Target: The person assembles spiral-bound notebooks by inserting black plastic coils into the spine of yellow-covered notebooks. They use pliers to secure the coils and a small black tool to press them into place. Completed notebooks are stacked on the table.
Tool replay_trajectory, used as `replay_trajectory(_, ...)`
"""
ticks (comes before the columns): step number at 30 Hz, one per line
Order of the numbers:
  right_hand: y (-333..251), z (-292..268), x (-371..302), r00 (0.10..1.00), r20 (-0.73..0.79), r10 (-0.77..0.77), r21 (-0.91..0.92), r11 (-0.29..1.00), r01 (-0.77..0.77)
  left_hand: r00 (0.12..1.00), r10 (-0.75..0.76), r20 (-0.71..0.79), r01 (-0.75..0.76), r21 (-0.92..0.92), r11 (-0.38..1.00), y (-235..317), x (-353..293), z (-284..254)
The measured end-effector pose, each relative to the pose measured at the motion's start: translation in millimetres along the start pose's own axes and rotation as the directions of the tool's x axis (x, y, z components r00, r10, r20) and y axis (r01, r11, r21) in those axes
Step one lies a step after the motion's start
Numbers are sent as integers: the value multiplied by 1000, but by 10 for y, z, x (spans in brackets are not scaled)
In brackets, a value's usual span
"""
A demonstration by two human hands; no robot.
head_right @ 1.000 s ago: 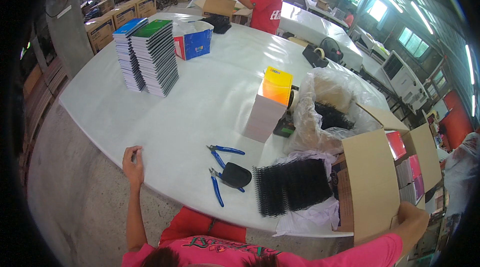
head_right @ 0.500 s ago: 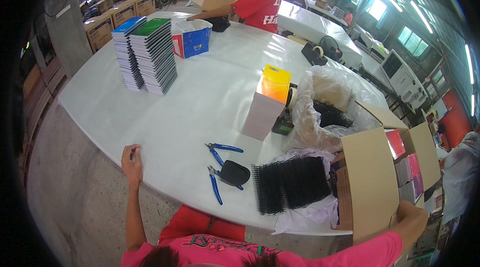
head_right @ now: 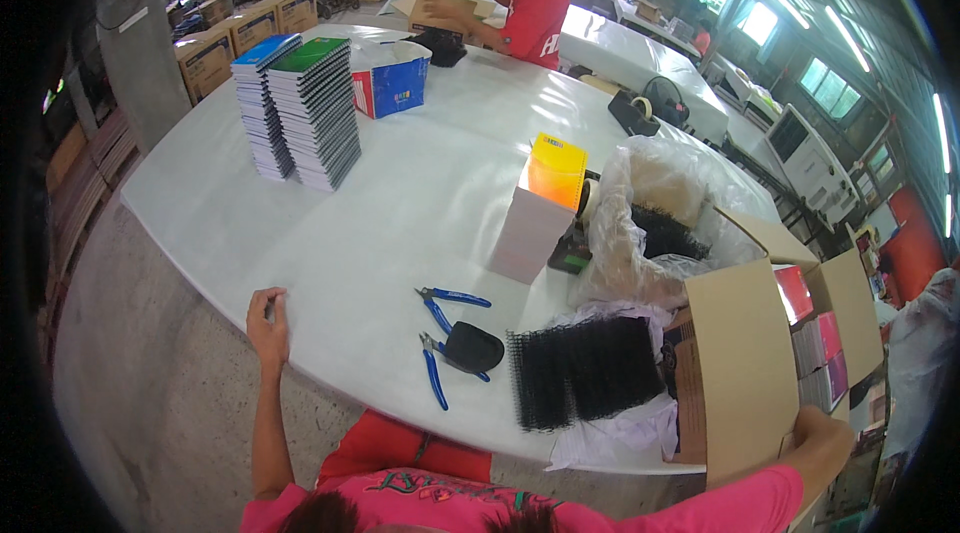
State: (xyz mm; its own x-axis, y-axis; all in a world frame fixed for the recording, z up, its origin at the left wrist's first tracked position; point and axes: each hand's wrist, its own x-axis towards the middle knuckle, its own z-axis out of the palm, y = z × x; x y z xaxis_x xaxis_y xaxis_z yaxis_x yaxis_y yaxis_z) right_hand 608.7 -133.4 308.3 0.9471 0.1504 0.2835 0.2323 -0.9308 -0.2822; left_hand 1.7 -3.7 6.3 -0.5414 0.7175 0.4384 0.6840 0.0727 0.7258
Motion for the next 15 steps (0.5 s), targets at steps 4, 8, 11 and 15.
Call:
replay_trajectory(4,74,-40,21,989,126,-77,48,996,71,1000,-14,2,14,8,1000,-64,-5,0)
replay_trajectory(8,28,-29,48,992,115,-55,40,998,51,1000,-7,9,7,22,1000,-34,8,9)
replay_trajectory(11,-42,-3,28,993,106,-45,29,999,42,1000,-22,9,22,31,999,-35,-1,-15)
replay_trajectory(15,-5,-61,-26,998,70,-8,13,1000,7,999,-39,14,39,22,999,-18,6,28)
